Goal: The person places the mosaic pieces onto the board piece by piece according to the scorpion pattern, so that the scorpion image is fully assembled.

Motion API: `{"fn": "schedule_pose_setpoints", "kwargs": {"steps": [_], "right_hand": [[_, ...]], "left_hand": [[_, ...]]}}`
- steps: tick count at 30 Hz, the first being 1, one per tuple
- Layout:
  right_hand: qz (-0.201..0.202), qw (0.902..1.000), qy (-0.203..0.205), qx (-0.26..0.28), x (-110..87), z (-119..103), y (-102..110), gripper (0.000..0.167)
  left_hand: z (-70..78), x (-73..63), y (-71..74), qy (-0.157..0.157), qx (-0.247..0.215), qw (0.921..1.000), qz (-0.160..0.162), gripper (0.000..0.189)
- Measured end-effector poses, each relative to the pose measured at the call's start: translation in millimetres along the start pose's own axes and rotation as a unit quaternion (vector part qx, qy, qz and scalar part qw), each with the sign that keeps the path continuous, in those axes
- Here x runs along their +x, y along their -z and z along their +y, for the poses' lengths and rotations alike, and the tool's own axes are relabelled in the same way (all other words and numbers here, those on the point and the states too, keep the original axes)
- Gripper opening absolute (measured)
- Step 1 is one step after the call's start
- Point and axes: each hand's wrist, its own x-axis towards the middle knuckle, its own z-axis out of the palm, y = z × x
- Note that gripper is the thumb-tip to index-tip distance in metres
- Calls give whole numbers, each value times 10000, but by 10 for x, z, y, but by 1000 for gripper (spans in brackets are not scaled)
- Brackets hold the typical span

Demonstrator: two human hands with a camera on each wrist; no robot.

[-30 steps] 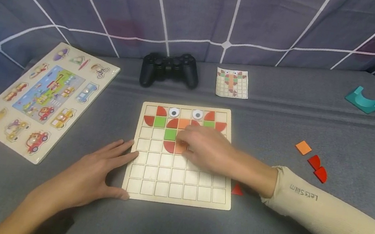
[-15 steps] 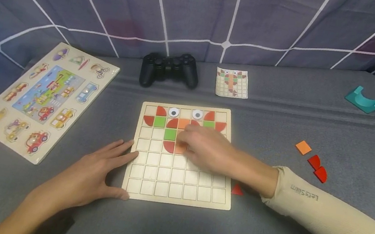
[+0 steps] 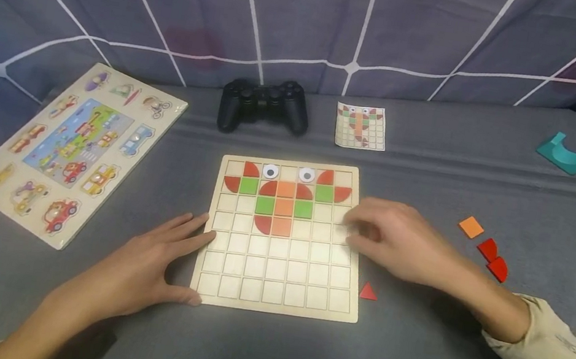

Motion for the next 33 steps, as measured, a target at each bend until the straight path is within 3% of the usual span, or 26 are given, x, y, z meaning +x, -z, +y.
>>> {"fn": "schedule_pose_setpoints", "kwargs": {"steps": [6,16,22,27,33], "right_hand": [[23,9992,-372,-153,-388,326,279,24],[336,9897,-1211,-682,-911,742,504,33],[285,9831,-1540,-953,-1070,897,609,36],[243,9848,-1368,-1039,-1171,1015,644,44],[228,9821,-1397,-1242,-1182,1080,622,41]], "left_hand": [[-11,2,15,37,-8,10000,-86,95],[-3,9,17,40,-32,9999,-105,94],[3,12,18,7,0,10000,-100,94],[2,8,17,-38,5,10000,-82,94],[7,15,14,-2,-17,10000,-88,94]]}}
